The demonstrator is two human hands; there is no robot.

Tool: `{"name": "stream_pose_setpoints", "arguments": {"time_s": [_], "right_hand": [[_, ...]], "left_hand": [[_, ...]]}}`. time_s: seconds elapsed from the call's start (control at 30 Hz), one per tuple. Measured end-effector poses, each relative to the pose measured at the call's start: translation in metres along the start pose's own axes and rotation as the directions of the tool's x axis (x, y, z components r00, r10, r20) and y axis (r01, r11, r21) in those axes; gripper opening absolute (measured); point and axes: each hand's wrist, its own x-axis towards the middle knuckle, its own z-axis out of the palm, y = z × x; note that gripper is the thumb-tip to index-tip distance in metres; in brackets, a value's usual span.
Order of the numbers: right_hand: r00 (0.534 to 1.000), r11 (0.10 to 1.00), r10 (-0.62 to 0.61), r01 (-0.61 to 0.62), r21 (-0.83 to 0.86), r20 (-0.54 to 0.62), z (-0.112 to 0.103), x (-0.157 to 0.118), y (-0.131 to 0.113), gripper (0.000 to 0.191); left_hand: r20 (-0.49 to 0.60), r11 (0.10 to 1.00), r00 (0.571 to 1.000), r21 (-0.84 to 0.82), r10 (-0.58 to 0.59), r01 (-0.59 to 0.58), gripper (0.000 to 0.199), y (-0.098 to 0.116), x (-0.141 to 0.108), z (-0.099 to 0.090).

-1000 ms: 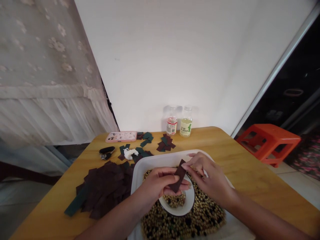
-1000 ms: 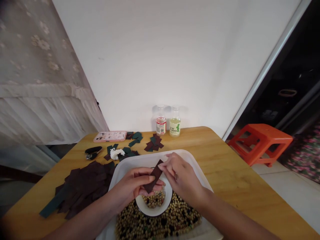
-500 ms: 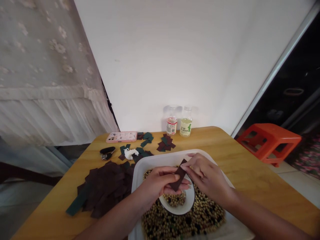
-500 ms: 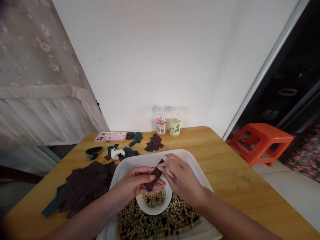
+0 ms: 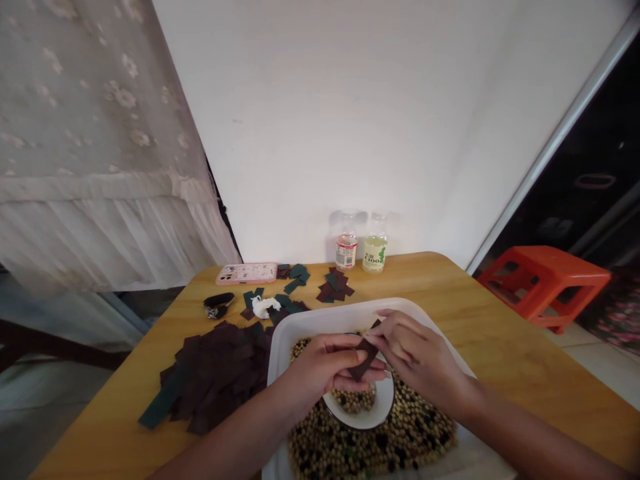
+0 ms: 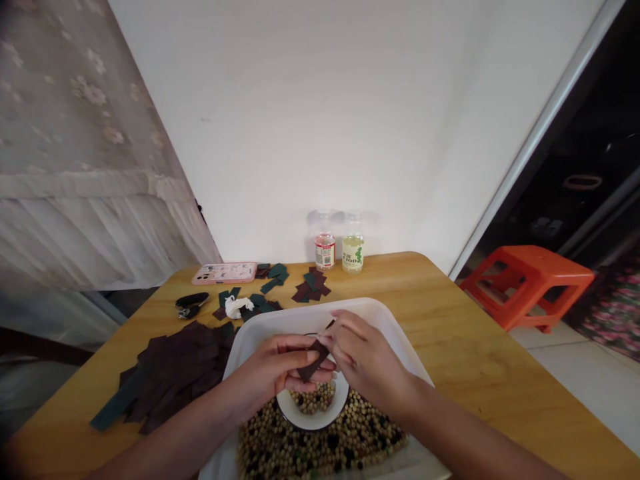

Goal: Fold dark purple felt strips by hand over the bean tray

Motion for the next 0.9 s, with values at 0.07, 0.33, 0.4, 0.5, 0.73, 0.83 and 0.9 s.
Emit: {"name": "stream_pose_setpoints", "arguments": {"time_s": [0.07,0.33,0.4,0.5,0.73,0.83,0.9], "right_hand": [[1.000,1.000,-0.002,0.002,0.000,0.002,0.0003,-0.0002,0.0001,0.032],[1.000,1.000,-0.010,0.010,-0.009,-0.017,0.0007,-0.0031,0.0044,0.030],[0.999,0.999,-0.046,0.046,-0.020,-0.008,0.0003,-0.0022,0.0035,0.027],[0.999,0.999,-0.029,0.027,-0.039,-0.040,-0.0004,-0.0001,0.0017,0.030],[0.998,0.997,-0.057,0.056,-0.051,-0.015,0.0001,-0.0012,0.0035,0.024],[0.999,0.999,-0.035,0.034,-0.038,-0.039,-0.0005,-0.0015,0.0046,0.027],[0.998,0.998,-0.055,0.055,-0.026,-0.013,-0.0008,-0.0009,0.0045,0.026]], "left_hand": [[0.004,1.000,1.000,0.000,0.003,-0.003,0.025,-0.0001,0.0001,-0.0003],[0.007,1.000,1.000,0.006,0.015,-0.015,0.027,0.0022,-0.0007,0.0000],[0.011,1.000,1.000,0.009,0.013,-0.013,0.027,0.0028,-0.0014,0.0001],[-0.010,1.000,1.000,0.006,0.010,-0.009,0.029,0.0027,-0.0017,0.0003],[0.003,0.999,0.999,-0.024,0.042,-0.041,0.027,0.0000,-0.0005,-0.0018],[-0.014,0.999,0.999,-0.024,0.045,-0.045,0.026,-0.0007,0.0002,-0.0027],[-0.016,0.999,0.999,-0.026,0.045,-0.045,0.026,-0.0007,0.0009,-0.0030]]}}
